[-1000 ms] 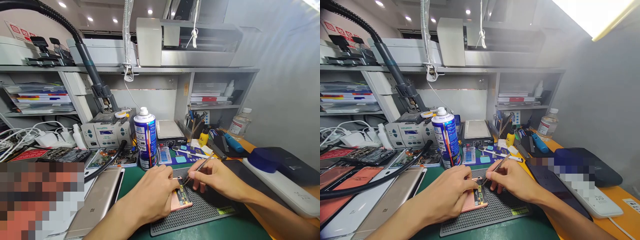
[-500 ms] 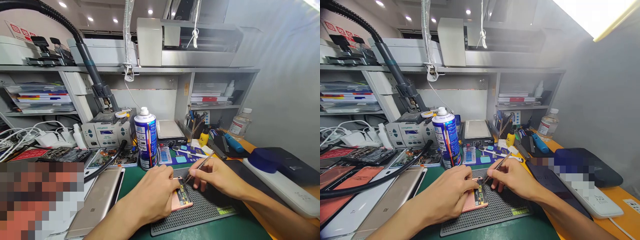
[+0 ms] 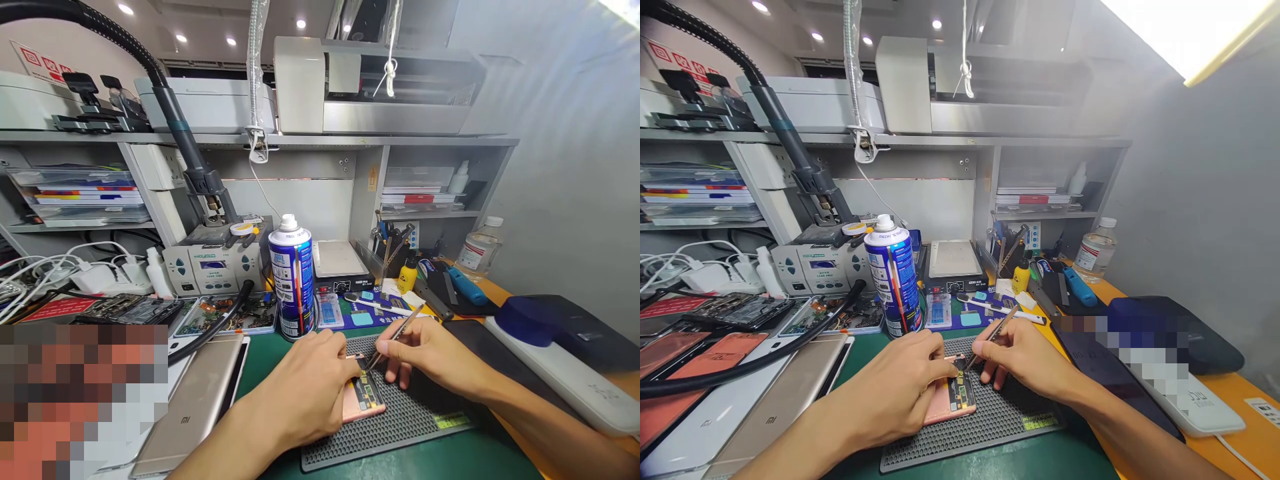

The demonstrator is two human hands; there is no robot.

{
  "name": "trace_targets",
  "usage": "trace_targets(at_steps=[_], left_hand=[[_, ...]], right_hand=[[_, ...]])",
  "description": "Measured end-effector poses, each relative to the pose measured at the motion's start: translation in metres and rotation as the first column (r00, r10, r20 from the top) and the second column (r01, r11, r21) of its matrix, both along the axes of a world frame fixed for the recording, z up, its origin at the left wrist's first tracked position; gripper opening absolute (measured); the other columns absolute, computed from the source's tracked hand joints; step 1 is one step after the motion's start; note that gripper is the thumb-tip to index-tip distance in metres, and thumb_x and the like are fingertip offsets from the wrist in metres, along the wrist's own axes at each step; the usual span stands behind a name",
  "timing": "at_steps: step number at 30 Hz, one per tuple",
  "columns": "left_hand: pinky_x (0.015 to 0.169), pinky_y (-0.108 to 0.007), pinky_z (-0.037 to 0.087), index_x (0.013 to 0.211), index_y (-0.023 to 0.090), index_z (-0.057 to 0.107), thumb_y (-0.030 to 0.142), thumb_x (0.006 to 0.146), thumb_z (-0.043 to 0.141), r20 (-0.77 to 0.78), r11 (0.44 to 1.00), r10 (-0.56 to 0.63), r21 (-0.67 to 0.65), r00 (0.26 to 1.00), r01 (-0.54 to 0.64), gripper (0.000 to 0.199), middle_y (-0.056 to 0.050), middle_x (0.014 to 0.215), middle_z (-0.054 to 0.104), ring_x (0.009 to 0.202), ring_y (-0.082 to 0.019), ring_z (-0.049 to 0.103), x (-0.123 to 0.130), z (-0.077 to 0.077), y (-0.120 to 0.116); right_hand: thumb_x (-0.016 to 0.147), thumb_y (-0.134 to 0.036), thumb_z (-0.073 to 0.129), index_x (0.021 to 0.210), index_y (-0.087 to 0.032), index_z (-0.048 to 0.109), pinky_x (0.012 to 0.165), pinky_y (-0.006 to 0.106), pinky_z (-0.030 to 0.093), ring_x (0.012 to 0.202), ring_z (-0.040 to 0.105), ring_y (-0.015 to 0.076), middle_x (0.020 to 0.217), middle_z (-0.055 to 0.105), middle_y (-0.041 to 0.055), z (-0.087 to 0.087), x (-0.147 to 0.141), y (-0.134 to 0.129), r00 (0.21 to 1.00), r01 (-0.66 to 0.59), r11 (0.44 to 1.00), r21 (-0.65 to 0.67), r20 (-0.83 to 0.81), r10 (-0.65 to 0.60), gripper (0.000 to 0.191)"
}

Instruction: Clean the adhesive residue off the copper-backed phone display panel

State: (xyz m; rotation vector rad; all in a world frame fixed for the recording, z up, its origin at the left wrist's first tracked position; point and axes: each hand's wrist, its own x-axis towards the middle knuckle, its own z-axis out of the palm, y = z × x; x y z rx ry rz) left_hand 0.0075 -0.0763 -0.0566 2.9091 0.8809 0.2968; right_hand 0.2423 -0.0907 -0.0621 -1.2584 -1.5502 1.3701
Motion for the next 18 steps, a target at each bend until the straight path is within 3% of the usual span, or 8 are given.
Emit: trace_targets(at_steps=[4, 18], left_hand=[[0.072, -0.033, 0.047, 0.097, 0.024, 0.07, 0.017, 0.091, 0.049, -0.005, 1.0, -0.002, -0.006, 1.0, 0.002, 0.023, -0.004, 0.09, 0.057, 0.083, -0.02, 0.053, -0.001, -0.0002, -0.001], [0.074, -0.034, 0.048, 0.102, 0.024, 0.072, 0.016, 0.089, 0.05, -0.007, 1.0, -0.004, -0.019, 1.0, 0.004, 0.027, -0.004, 0.09, 0.057, 0.084, -0.021, 0.054, -0.0015, 0.0015, -0.0015]], right_hand=[[0.08, -0.042, 0.081, 0.084, -0.012, 0.072, 0.05, 0.025, 0.058, 0.058, 0.071, 0.0181, 0.064, 0.074, 0.0045, -0.0031, 0.0022, 0.0024, 1.0, 0.003, 1.0, 0.003, -0.018, -0.003, 0.032], [0.08, -0.043, 0.081, 0.084, -0.012, 0.071, 0.05, 0.024, 0.058, 0.054, 0.069, 0.0157, 0.064, 0.074, 0.0047, -0.0021, 0.0016, 0.0016, 1.0, 0.012, 1.0, 0.016, -0.022, -0.012, 0.032]])
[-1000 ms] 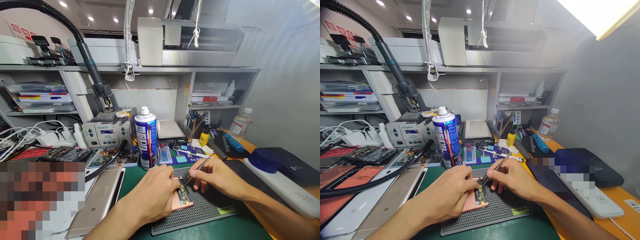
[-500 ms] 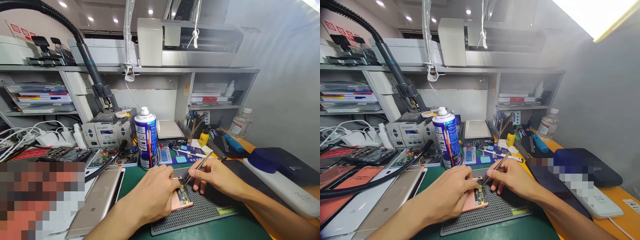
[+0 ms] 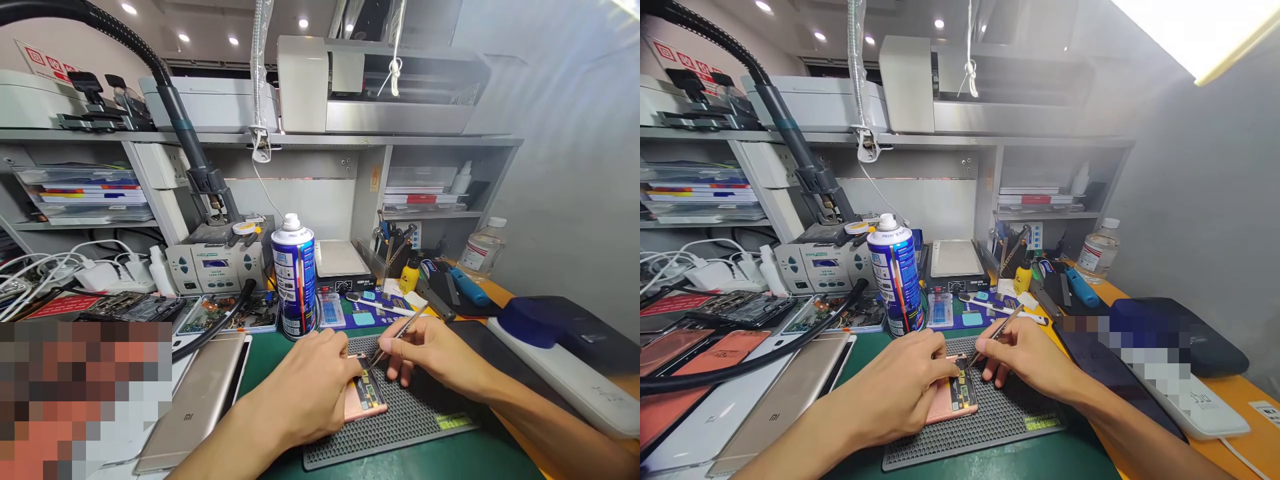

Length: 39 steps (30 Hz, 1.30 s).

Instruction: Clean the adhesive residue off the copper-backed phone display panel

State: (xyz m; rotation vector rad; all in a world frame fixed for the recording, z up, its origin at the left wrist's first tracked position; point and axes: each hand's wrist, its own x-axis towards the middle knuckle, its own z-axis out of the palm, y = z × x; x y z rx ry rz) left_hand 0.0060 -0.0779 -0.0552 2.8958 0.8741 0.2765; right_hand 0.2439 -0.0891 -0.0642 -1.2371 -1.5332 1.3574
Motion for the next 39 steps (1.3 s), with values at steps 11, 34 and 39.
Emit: trace_targets(at_steps=[11, 34, 39], left_hand=[[0.069, -0.032, 0.046, 0.093, 0.023, 0.069, 0.015, 0.089, 0.05, -0.002, 0.999, 0.01, 0.04, 1.0, -0.01, 0.021, -0.003, 0.087, 0.057, 0.08, -0.02, 0.054, -0.001, -0.001, 0.003], [0.071, -0.034, 0.047, 0.094, 0.022, 0.068, 0.014, 0.087, 0.05, -0.015, 0.999, 0.015, 0.034, 1.0, -0.015, 0.021, -0.003, 0.088, 0.057, 0.082, -0.021, 0.054, -0.002, 0.0, 0.0], [0.073, -0.034, 0.048, 0.096, 0.022, 0.07, 0.016, 0.091, 0.048, -0.002, 0.999, 0.011, 0.047, 1.0, -0.011, 0.022, -0.004, 0.089, 0.058, 0.082, -0.021, 0.054, -0.002, -0.002, 0.001]], right_hand=[[0.079, -0.043, 0.082, 0.083, -0.011, 0.072, 0.05, 0.025, 0.057, 0.055, 0.07, 0.017, 0.063, 0.073, 0.0047, -0.005, 0.002, 0.003, 1.0, -0.002, 1.0, -0.017, -0.003, 0.002, 0.033], [0.08, -0.047, 0.08, 0.084, -0.012, 0.071, 0.05, 0.025, 0.056, 0.058, 0.07, 0.0171, 0.068, 0.073, 0.005, -0.009, 0.0, 0.003, 1.0, -0.005, 0.999, -0.038, -0.016, 0.005, 0.037], [0.08, -0.048, 0.08, 0.085, -0.012, 0.07, 0.05, 0.026, 0.056, 0.059, 0.07, 0.0174, 0.074, 0.074, 0.0062, -0.011, 0.002, 0.004, 0.999, -0.003, 0.999, -0.047, -0.033, 0.001, 0.037]])
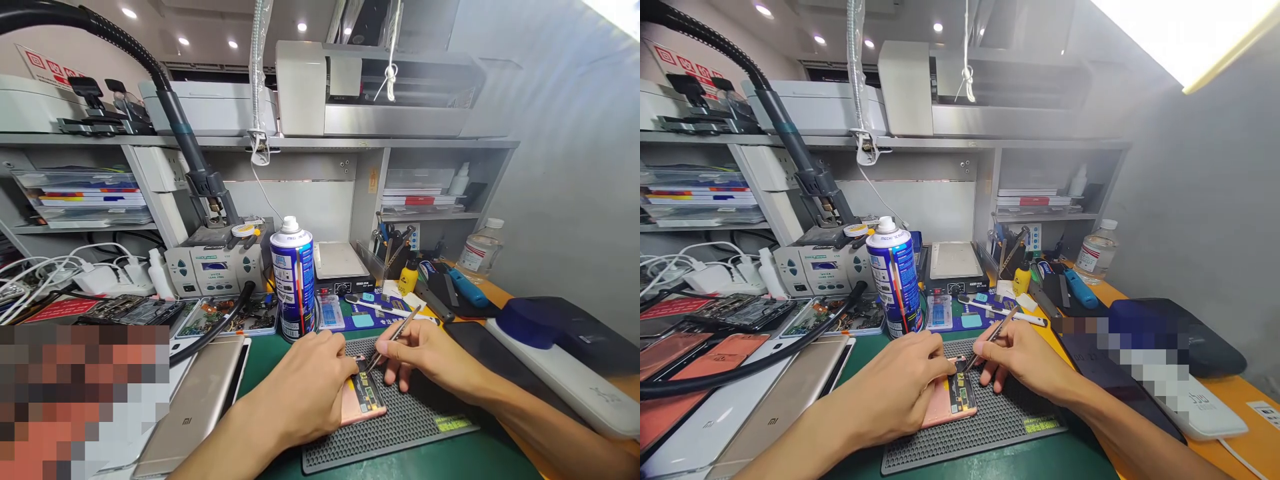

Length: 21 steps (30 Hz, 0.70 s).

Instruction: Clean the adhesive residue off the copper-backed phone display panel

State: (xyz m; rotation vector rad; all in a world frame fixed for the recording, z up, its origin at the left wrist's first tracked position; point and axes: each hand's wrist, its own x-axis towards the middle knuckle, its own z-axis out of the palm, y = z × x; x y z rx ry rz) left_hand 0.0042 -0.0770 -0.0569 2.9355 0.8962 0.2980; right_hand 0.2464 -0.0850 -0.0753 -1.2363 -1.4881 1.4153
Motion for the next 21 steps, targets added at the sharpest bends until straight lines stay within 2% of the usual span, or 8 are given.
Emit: trace_targets(at_steps=[3, 9, 21], left_hand=[[0.074, -0.035, 0.048, 0.099, 0.021, 0.07, 0.016, 0.092, 0.048, 0.002, 1.0, -0.007, 0.0, 1.0, 0.007, 0.024, -0.004, 0.09, 0.059, 0.083, -0.021, 0.055, 0.0005, -0.0007, 0.0006], [0.074, -0.035, 0.048, 0.096, 0.021, 0.07, 0.016, 0.091, 0.049, -0.004, 1.0, -0.007, 0.001, 1.0, 0.007, 0.022, -0.004, 0.089, 0.059, 0.082, -0.021, 0.054, 0.0017, 0.0003, 0.0009], [0.074, -0.035, 0.048, 0.1, 0.022, 0.071, 0.015, 0.091, 0.049, 0.023, 1.0, -0.015, -0.008, 1.0, 0.015, 0.025, -0.004, 0.089, 0.058, 0.083, -0.021, 0.054, 0.0005, -0.0022, 0.0019]], right_hand=[[0.079, -0.048, 0.08, 0.085, -0.012, 0.07, 0.049, 0.025, 0.056, 0.059, 0.07, 0.0165, 0.076, 0.075, 0.0074, 0.0016, 0.0014, 0.0, 1.0, 0.0, 1.0, -0.018, -0.015, 0.0, 0.039], [0.076, -0.049, 0.083, 0.082, -0.011, 0.07, 0.049, 0.023, 0.055, 0.052, 0.067, 0.0137, 0.066, 0.074, 0.0053, 0.0067, -0.0007, -0.0002, 1.0, -0.009, 0.999, -0.046, -0.02, 0.008, 0.04], [0.079, -0.048, 0.081, 0.085, -0.011, 0.071, 0.049, 0.024, 0.056, 0.059, 0.07, 0.0158, 0.078, 0.075, 0.0074, -0.0003, 0.0048, 0.0026, 0.999, -0.02, 0.999, -0.05, -0.049, 0.017, 0.039]])
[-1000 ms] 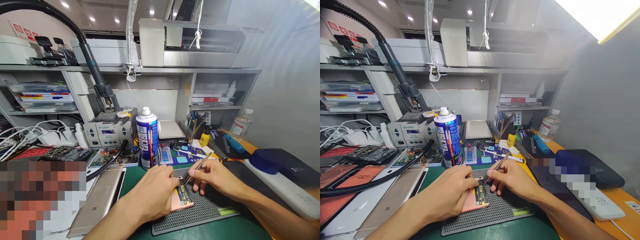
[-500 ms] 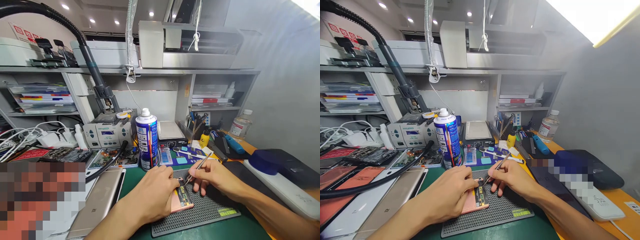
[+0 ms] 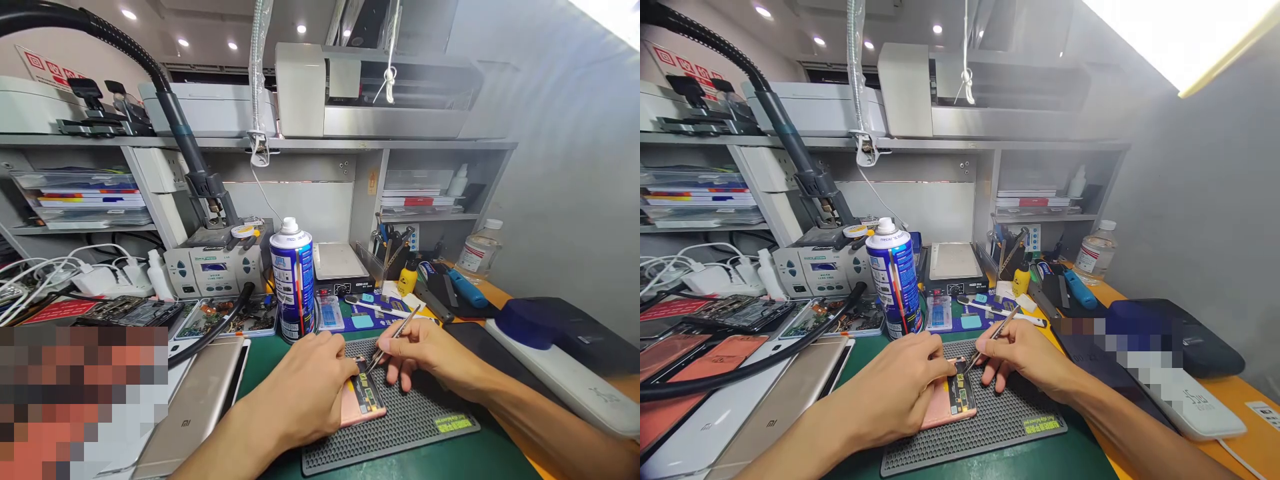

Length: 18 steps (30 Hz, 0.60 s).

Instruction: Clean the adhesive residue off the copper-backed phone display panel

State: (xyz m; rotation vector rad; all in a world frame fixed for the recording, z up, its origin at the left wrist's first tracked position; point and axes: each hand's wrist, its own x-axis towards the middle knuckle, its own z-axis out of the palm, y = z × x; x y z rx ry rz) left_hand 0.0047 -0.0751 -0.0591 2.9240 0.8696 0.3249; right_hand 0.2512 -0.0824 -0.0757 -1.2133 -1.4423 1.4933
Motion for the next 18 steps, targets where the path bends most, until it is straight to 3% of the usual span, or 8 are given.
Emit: trace_targets(at_steps=[8, 18], left_hand=[[0.073, -0.035, 0.049, 0.097, 0.021, 0.07, 0.017, 0.092, 0.049, -0.013, 1.0, 0.005, 0.013, 1.0, -0.004, 0.023, -0.004, 0.088, 0.058, 0.081, -0.021, 0.054, -0.0007, 0.001, -0.0008], [0.075, -0.036, 0.052, 0.1, 0.02, 0.071, 0.013, 0.091, 0.047, -0.038, 1.0, 0.029, 0.002, 0.999, -0.029, 0.026, -0.005, 0.09, 0.061, 0.083, -0.022, 0.058, 0.0012, 0.007, -0.0008]], right_hand=[[0.079, -0.046, 0.081, 0.084, -0.011, 0.07, 0.048, 0.023, 0.055, 0.053, 0.068, 0.0138, 0.072, 0.075, 0.0061, -0.0011, -0.0009, 0.0003, 1.0, 0.005, 1.0, 0.001, 0.015, -0.005, 0.037], [0.079, -0.043, 0.082, 0.082, -0.011, 0.07, 0.049, 0.024, 0.056, 0.058, 0.071, 0.0159, 0.079, 0.074, 0.0066, -0.0011, -0.0009, 0.0006, 1.0, 0.013, 1.0, -0.011, -0.011, -0.013, 0.034]])
